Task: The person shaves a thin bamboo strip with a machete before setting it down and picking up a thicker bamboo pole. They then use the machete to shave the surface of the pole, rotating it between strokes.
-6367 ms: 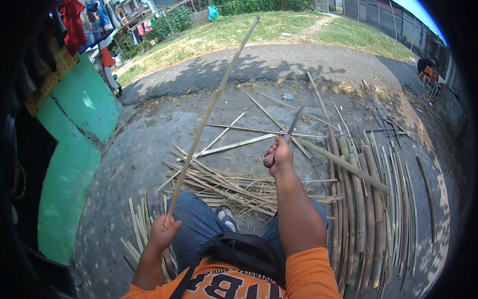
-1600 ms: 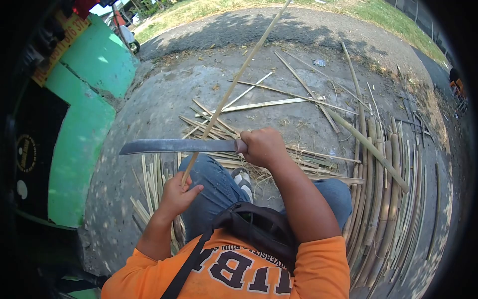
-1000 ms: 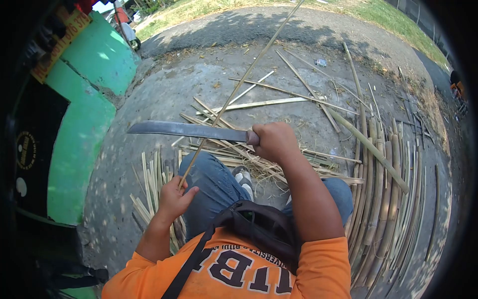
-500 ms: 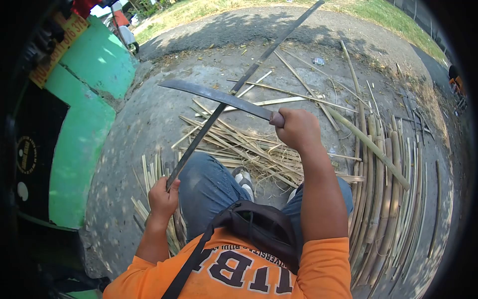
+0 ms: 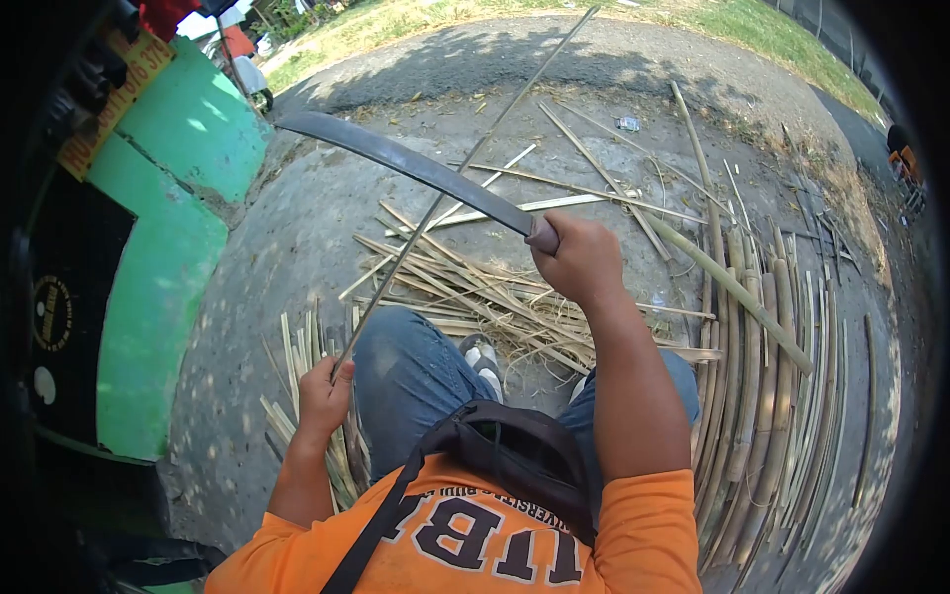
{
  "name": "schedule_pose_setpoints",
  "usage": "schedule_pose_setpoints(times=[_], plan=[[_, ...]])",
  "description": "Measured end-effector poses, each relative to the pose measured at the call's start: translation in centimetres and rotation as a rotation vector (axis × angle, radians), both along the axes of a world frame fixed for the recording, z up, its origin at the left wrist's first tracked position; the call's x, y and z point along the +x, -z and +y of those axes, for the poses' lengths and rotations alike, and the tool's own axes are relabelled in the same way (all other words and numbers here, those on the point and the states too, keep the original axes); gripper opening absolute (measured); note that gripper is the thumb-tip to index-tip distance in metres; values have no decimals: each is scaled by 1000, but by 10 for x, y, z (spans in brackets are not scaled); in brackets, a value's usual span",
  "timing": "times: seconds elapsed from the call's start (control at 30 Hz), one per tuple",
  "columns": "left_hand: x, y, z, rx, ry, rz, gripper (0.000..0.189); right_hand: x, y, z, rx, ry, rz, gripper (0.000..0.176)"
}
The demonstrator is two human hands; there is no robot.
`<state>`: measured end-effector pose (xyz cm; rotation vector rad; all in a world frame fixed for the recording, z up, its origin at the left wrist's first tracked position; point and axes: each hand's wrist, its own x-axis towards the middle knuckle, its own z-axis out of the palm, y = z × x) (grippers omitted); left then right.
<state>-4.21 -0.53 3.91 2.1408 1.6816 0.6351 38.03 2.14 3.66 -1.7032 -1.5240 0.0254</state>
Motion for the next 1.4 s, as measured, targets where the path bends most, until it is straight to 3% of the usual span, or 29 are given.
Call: schedule_pose_setpoints(times=[0.27, 1.07, 1.27, 1.4], plan=[[5, 14, 0, -266, 145, -324, 51, -18, 13, 5, -1, -140, -212, 13], [-15, 15, -10, -390, 181, -322, 52, 29, 0, 3, -53, 277, 134, 21], [-16, 17, -8, -362, 209, -344, 53, 25, -2, 1, -40, 185, 185, 19], [-9, 11, -9, -227, 193, -292, 53, 21, -10, -4, -75, 78, 53, 16]])
